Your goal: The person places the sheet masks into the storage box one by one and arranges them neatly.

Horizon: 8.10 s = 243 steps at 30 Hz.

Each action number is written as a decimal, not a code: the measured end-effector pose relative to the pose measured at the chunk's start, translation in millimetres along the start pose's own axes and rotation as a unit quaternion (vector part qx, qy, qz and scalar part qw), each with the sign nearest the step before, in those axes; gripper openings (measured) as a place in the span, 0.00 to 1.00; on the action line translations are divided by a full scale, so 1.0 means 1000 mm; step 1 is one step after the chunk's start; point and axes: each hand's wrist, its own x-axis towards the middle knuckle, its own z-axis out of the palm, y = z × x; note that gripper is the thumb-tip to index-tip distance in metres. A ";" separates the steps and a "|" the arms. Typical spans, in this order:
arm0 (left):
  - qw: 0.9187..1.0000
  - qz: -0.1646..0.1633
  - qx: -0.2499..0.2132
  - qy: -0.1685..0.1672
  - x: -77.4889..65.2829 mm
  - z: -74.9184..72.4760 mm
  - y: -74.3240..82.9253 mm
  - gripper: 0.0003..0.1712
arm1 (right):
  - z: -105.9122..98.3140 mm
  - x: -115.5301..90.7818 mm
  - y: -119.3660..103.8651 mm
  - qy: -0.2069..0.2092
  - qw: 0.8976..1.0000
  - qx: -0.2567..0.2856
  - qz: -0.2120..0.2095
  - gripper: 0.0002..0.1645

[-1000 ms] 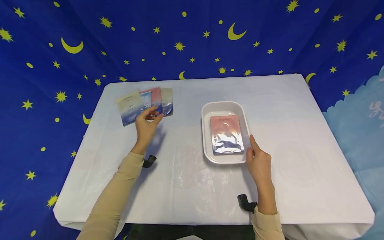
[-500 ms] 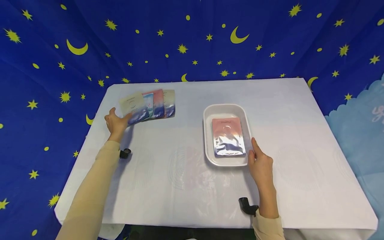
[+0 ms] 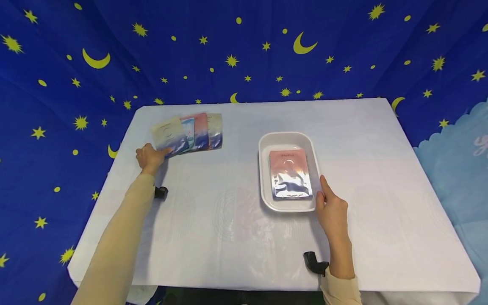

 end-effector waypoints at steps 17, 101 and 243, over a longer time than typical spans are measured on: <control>0.997 -0.027 -0.071 -0.008 0.008 -0.001 -0.003 0.34 | -0.001 0.001 0.000 0.003 1.000 0.003 0.007 0.24; 0.875 0.166 -0.374 -0.258 -0.225 0.071 0.158 0.11 | 0.001 0.000 0.002 0.005 1.000 -0.002 -0.008 0.25; 0.804 0.046 -0.588 -0.077 -0.118 0.004 0.091 0.12 | 0.006 0.002 0.007 0.005 1.000 0.001 -0.024 0.25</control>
